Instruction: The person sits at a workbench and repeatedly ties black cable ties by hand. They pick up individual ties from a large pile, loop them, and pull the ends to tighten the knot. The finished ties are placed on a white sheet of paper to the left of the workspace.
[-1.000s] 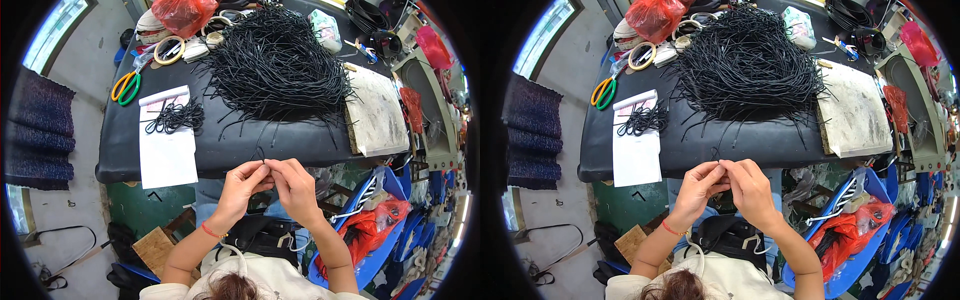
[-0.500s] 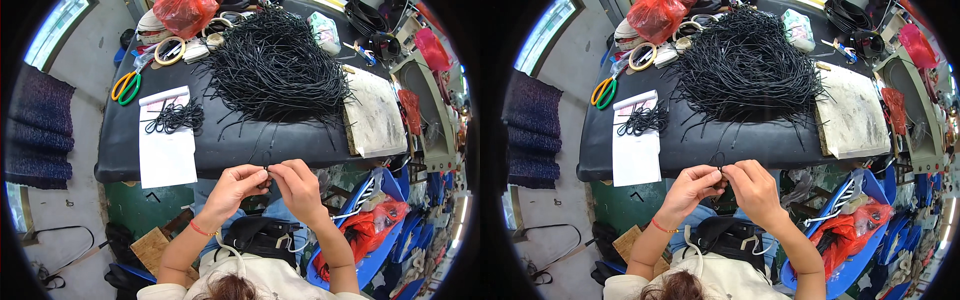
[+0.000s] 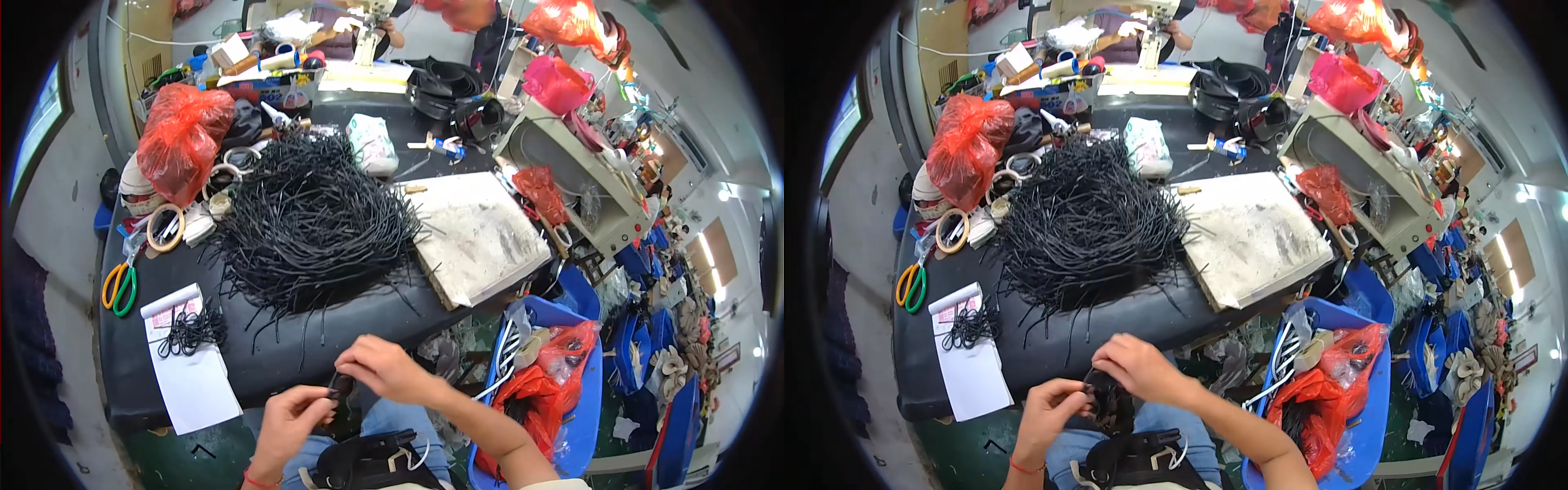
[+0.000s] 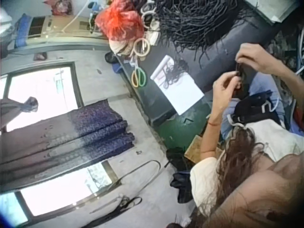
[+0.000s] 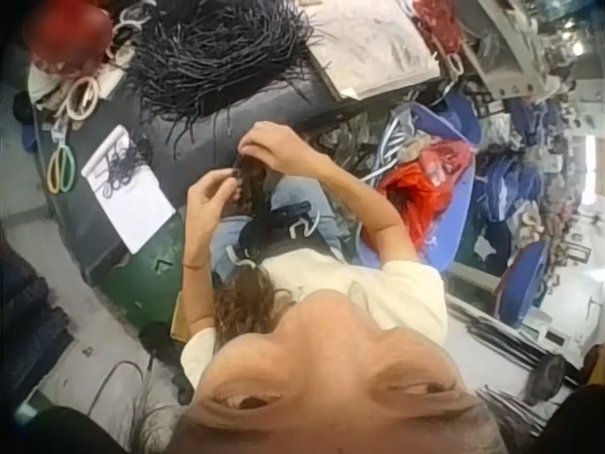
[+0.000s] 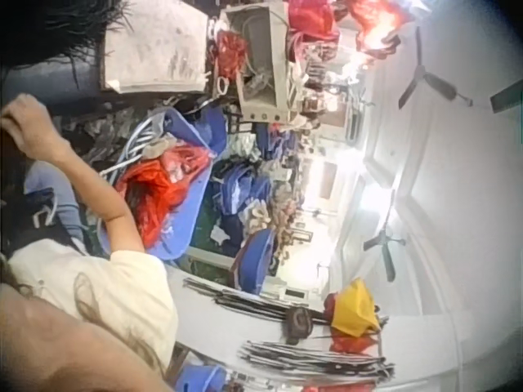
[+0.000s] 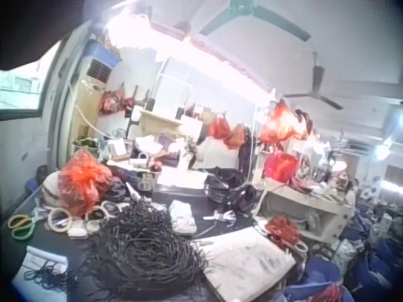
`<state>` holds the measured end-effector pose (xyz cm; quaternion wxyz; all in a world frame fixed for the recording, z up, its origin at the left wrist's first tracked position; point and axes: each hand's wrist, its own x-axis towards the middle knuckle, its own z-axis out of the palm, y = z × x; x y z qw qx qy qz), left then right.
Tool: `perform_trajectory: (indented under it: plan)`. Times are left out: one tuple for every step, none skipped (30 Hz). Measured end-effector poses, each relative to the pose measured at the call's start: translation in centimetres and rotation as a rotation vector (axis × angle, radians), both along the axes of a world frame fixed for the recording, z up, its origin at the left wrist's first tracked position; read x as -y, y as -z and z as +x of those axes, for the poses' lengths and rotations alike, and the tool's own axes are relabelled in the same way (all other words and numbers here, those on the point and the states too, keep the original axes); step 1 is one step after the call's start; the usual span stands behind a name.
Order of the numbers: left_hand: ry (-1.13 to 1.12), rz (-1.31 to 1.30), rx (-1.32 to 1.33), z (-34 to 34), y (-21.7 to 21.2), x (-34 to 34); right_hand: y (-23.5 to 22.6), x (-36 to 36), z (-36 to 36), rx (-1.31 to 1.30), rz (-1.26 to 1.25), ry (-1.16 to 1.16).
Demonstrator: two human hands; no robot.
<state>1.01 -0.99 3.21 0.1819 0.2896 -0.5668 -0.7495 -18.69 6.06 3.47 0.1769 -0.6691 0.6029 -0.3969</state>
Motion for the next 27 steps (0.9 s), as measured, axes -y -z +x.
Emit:
perform_trajectory:
  plan:
    - [-0.117,0.235,-0.066,-0.1,0.1,0.1,-0.2,-0.4,1.3,0.104,0.032,0.064]
    - [-0.137,0.322,-0.104,0.2,0.4,0.2,0.0,-0.8,2.4,0.197,0.077,0.039]
    - [-0.14,0.332,-0.13,0.1,0.5,0.2,0.2,-1.0,3.2,0.288,0.122,0.014]
    - [-0.143,0.339,-0.147,0.1,0.7,0.2,0.3,-1.1,3.7,0.267,0.123,-0.008]
    - [-0.146,0.347,-0.165,0.0,1.0,0.2,0.4,-1.3,4.1,0.216,0.068,0.015]
    - [-0.182,0.252,-0.138,0.0,1.3,0.2,0.6,-1.5,4.4,0.164,0.014,0.039]
    - [-0.184,0.232,-0.135,0.1,1.4,0.3,0.8,-1.5,4.8,0.113,-0.039,0.058]
    - [-0.185,0.213,-0.133,0.2,1.4,0.3,0.6,-1.8,5.0,0.072,0.017,0.061]
    - [-0.185,0.193,-0.13,0.3,1.5,0.3,0.1,-1.9,5.3,0.139,0.077,0.076]
    - [-0.2,0.164,-0.117,0.3,1.5,0.2,-0.6,-2.0,5.6,0.203,0.138,0.09]
    - [-0.215,0.134,-0.104,0.3,1.7,0.1,-1.0,-2.1,5.7,0.268,0.199,0.103]
    - [-0.231,0.104,-0.091,0.2,1.8,0.1,-1.1,-2.0,5.5,0.506,0.288,0.031]
    - [-0.234,0.092,-0.11,0.1,1.9,0.1,-1.1,-2.0,5.2,0.745,0.378,-0.038]
    - [-0.238,0.079,-0.128,0.0,2.0,0.1,-1.1,-1.9,5.0,0.984,0.467,-0.11]
    - [-0.242,0.067,-0.147,-0.1,2.0,0.0,-0.8,-1.9,5.1,0.998,0.451,-0.113]
    - [-0.248,0.093,-0.158,-0.1,1.9,0.0,-0.4,-1.9,5.2,1.013,0.436,-0.113]
    - [-0.253,0.119,-0.169,-0.1,1.6,-0.1,-0.1,-1.8,5.3,1.027,0.42,-0.113]
    - [-0.259,0.144,-0.18,-0.2,1.4,-0.2,0.0,-1.8,5.2,0.971,0.411,-0.062]
    - [-0.288,0.144,-0.179,-0.2,1.4,-0.3,0.1,-1.7,5.3,0.917,0.402,-0.019]
    - [-0.317,0.144,-0.177,-0.2,1.4,-0.5,0.1,-1.6,5.3,0.862,0.393,0.024]
    - [-0.345,0.144,-0.175,-0.2,1.5,-0.6,0.0,-1.5,5.4,0.8,0.405,0.06]
    - [-0.373,0.096,-0.173,-0.3,1.5,-0.8,-0.2,-1.4,5.3,0.735,0.416,0.096]
    - [-0.4,0.047,-0.17,-0.5,1.6,-1.0,-0.4,-1.3,5.3,0.671,0.426,0.132]
    - [-0.427,-0.001,-0.167,-0.5,1.7,-1.2,-0.6,-1.2,5.4,0.695,0.418,0.145]
    - [-0.439,-0.015,-0.169,-0.6,1.7,-1.3,-0.7,-1.1,5.4,0.72,0.409,0.158]
    - [-0.45,-0.028,-0.171,-0.7,1.7,-1.3,-0.8,-1.0,5.4,0.745,0.399,0.171]
    - [-0.461,-0.042,-0.172,-0.7,1.7,-1.4,-0.7,-0.9,5.4,0.742,0.401,0.18]
